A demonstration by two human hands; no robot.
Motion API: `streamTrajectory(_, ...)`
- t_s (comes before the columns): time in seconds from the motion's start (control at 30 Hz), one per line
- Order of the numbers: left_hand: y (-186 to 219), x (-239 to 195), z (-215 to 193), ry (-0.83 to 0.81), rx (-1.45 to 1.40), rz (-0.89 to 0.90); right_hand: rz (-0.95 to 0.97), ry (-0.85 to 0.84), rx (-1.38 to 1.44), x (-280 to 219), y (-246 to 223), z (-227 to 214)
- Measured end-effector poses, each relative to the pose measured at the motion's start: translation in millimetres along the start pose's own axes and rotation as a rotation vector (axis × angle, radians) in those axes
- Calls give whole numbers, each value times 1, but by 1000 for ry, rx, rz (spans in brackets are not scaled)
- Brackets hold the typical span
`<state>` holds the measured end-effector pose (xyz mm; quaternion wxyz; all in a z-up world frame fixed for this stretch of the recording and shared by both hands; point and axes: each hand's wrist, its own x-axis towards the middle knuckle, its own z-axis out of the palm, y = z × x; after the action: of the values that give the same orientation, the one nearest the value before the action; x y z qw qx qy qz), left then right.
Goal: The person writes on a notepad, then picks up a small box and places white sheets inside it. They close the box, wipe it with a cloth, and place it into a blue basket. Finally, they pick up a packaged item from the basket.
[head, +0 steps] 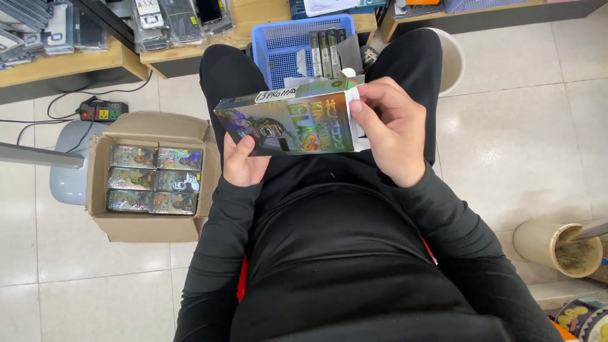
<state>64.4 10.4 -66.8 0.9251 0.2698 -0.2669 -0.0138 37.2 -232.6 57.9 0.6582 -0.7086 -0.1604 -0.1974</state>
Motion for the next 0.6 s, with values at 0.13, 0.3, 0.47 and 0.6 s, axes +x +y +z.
streamTrajectory(0.13,-11,-9,-10,52,-32,-45,-38,-22,-101,0,-22,-3)
streamTrajectory(0.3,-19,-6,5,178,3,-149,-47,-74,-130,2,-31,5)
streamTrajectory(0.47,-2,-15,32,365,676,-161,139,-16,-82,-7,-14,14)
streamTrajectory(0.6,20,-29,61,206,1149,-275,212,-23,-99,-25,8,17)
